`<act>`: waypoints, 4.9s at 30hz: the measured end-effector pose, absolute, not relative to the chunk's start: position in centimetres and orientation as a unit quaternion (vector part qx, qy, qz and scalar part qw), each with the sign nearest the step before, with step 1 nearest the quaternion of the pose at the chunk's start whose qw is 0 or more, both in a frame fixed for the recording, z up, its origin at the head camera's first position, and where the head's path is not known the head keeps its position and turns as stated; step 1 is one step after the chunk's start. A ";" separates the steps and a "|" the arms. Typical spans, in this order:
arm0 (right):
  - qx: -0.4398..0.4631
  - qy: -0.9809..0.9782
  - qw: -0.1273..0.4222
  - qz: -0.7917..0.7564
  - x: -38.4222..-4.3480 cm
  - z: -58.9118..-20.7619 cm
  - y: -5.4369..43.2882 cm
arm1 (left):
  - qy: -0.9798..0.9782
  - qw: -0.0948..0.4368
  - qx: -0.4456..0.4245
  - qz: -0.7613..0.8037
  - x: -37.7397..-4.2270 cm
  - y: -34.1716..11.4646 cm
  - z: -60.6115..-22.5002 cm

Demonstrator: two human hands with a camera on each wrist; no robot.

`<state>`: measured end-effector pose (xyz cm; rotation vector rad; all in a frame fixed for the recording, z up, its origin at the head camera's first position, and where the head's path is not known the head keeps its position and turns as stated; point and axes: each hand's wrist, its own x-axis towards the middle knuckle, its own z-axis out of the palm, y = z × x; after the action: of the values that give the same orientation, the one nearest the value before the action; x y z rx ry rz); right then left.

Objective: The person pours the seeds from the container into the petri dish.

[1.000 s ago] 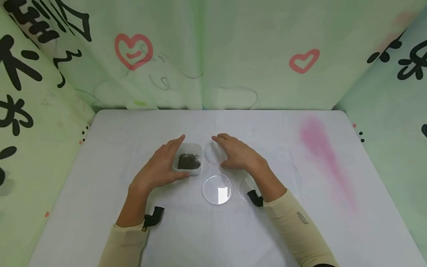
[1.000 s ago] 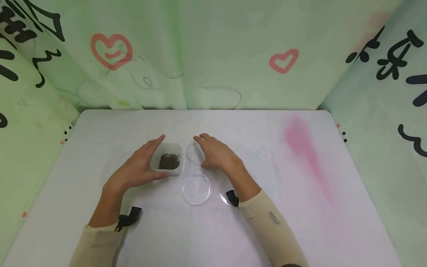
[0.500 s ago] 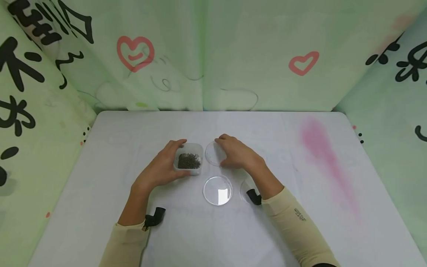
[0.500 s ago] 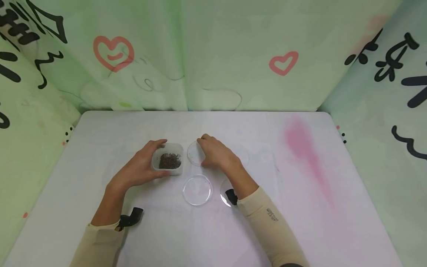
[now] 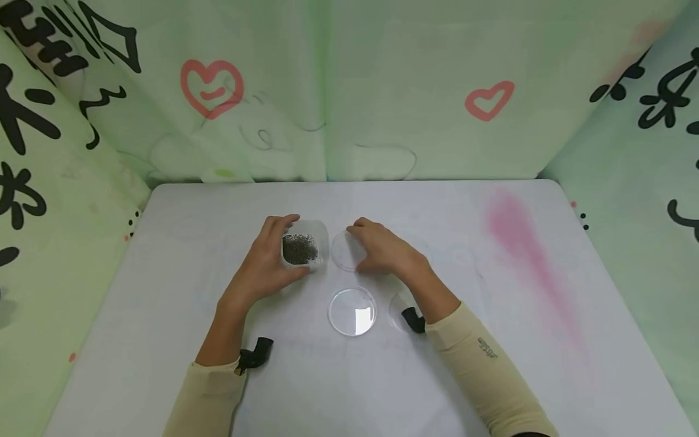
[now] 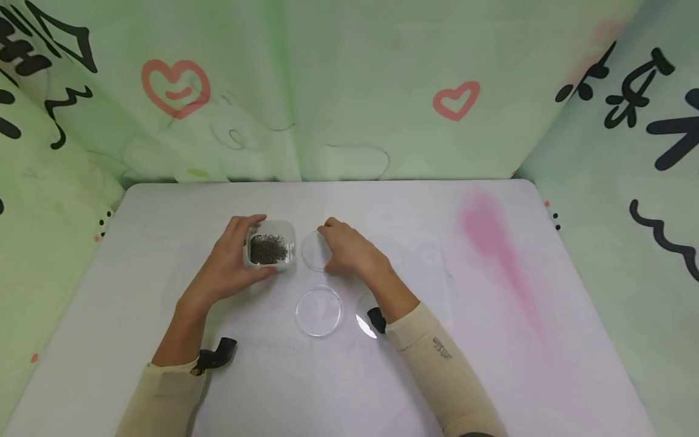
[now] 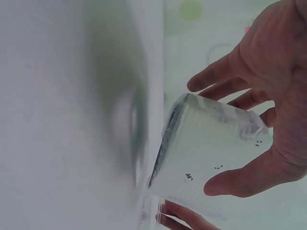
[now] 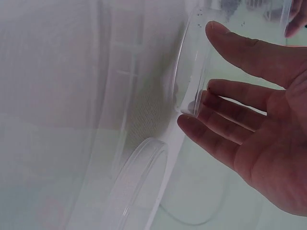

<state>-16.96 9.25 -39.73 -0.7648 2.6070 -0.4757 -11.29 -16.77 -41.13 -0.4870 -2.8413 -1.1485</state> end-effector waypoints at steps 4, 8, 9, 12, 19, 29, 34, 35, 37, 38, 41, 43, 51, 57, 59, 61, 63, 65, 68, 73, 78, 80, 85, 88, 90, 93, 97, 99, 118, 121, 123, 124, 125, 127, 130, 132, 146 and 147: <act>-0.270 0.927 0.192 -0.174 -17.0 -39.8 9.2 | -0.917 0.029 -0.158 -0.364 -11.9 -16.1 -40.8; -0.263 0.928 0.195 -0.177 -16.9 -39.9 9.2 | -0.917 0.039 -0.167 -0.361 -12.5 -15.5 -40.5; -0.263 0.928 0.194 -0.178 -16.8 -40.0 9.2 | -0.916 0.043 -0.169 -0.361 -12.7 -15.3 -40.4; -0.262 0.928 0.190 -0.183 -16.8 -40.1 9.3 | -0.913 0.056 -0.175 -0.364 -13.1 -14.9 -40.2; -0.272 0.928 0.178 -0.180 -17.0 -40.1 9.5 | -0.913 0.085 -0.184 -0.356 -13.7 -14.2 -39.8; -0.269 0.929 0.177 -0.181 -16.9 -40.0 9.3 | -0.921 0.100 -0.186 -0.327 -13.8 -13.5 -39.6; -0.272 0.930 0.174 -0.178 -16.8 -39.9 9.5 | -0.926 0.117 -0.201 -0.298 -14.0 -13.1 -39.6; -0.271 0.930 0.174 -0.178 -16.8 -39.9 9.5 | -0.927 0.121 -0.204 -0.291 -14.0 -13.0 -39.6; -0.272 0.930 0.173 -0.178 -16.8 -39.9 9.5 | -0.928 0.131 -0.209 -0.279 -14.1 -12.8 -39.6; -0.272 0.929 0.174 -0.180 -16.8 -39.9 9.5 | -0.929 0.135 -0.212 -0.273 -14.1 -12.7 -39.6; -0.273 0.929 0.171 -0.180 -16.7 -39.9 9.6 | -0.929 0.144 -0.220 -0.259 -14.1 -12.5 -39.4; -0.275 0.929 0.170 -0.180 -16.7 -39.9 9.5 | -0.930 0.147 -0.223 -0.252 -14.1 -12.4 -39.4; -0.272 0.931 0.171 -0.176 -16.6 -39.9 9.4 | -0.931 0.152 -0.238 -0.230 -14.1 -12.2 -39.3; -0.272 0.929 0.175 -0.178 -16.6 -39.8 9.4 | -0.934 0.152 -0.237 -0.218 -14.0 -12.1 -39.0; -0.273 0.930 0.175 -0.176 -16.7 -39.7 9.4 | -0.935 0.153 -0.238 -0.215 -14.0 -12.1 -39.0; -0.272 0.930 0.175 -0.175 -16.9 -39.7 9.4 | -0.934 0.157 -0.239 -0.214 -14.0 -12.0 -38.9; -0.272 0.930 0.175 -0.175 -17.0 -39.7 9.4 | -0.932 0.162 -0.243 -0.214 -14.0 -12.0 -38.9; -0.271 0.930 0.176 -0.174 -17.2 -39.6 9.4 | -0.930 0.166 -0.248 -0.215 -14.0 -11.9 -39.0; -0.268 0.930 0.179 -0.174 -17.3 -39.6 9.3 | -0.929 0.165 -0.255 -0.213 -14.0 -11.8 -39.1; -0.263 0.931 0.185 -0.170 -17.5 -39.7 9.2 | -0.930 0.159 -0.259 -0.207 -13.9 -11.5 -39.2; -0.263 0.931 0.183 -0.173 -17.5 -39.7 9.3 | -0.930 0.157 -0.267 -0.198 -13.7 -11.2 -39.1; -0.264 0.931 0.184 -0.173 -17.6 -39.6 9.3 | -0.931 0.158 -0.268 -0.192 -13.7 -11.2 -39.1; -0.265 0.930 0.188 -0.173 -17.8 -39.5 9.3 | -0.931 0.161 -0.271 -0.183 -13.6 -11.2 -39.0; -0.267 0.930 0.188 -0.170 -17.9 -39.6 9.3 | -0.930 0.162 -0.276 -0.181 -13.5 -11.1 -38.9; -0.267 0.929 0.190 -0.170 -18.0 -39.6 9.4 | -0.929 0.163 -0.281 -0.179 -13.5 -11.1 -38.9; -0.269 0.929 0.191 -0.170 -18.2 -39.8 9.4 | -0.928 0.163 -0.287 -0.174 -13.4 -11.0 -38.8; -0.269 0.929 0.188 -0.171 -18.3 -39.8 9.4 | -0.927 0.167 -0.291 -0.166 -13.3 -10.9 -38.7; -0.268 0.929 0.188 -0.173 -18.3 -39.8 9.4 | -0.927 0.168 -0.293 -0.161 -13.2 -10.9 -38.6; -0.272 0.925 0.188 -0.186 -18.6 -39.7 9.3 | -0.924 0.182 -0.307 -0.138 -13.1 -10.7 -38.6; -0.265 0.925 0.194 -0.189 -18.6 -39.7 9.3 | -0.921 0.189 -0.314 -0.136 -13.1 -10.7 -38.5; -0.262 0.925 0.198 -0.192 -18.6 -39.6 9.3 | -0.919 0.192 -0.317 -0.134 -13.0 -10.7 -38.4; -0.260 0.925 0.199 -0.192 -18.6 -39.5 9.3 | -0.918 0.194 -0.319 -0.134 -13.0 -10.7 -38.4; -0.257 0.925 0.201 -0.193 -18.6 -39.5 9.2 | -0.918 0.195 -0.320 -0.133 -13.0 -10.6 -38.4; -0.252 0.926 0.203 -0.193 -18.5 -39.4 9.2 | -0.916 0.197 -0.323 -0.132 -13.0 -10.6 -38.4; -0.247 0.927 0.204 -0.193 -18.5 -39.3 9.2 | -0.914 0.201 -0.327 -0.131 -13.0 -10.6 -38.5; -0.245 0.927 0.206 -0.197 -18.4 -39.3 9.3 | -0.913 0.204 -0.330 -0.130 -13.0 -10.5 -38.4; -0.241 0.923 0.207 -0.218 -18.5 -39.5 9.4 | -0.912 0.216 -0.330 -0.115 -12.8 -10.4 -38.3; -0.241 0.923 0.206 -0.218 -18.5 -39.5 9.4 | -0.911 0.217 -0.330 -0.116 -12.9 -10.4 -38.3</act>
<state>-18.46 9.40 -39.50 -0.6718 2.5727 -0.6066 -12.87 -10.38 -38.29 -0.9151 -2.5236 -0.3221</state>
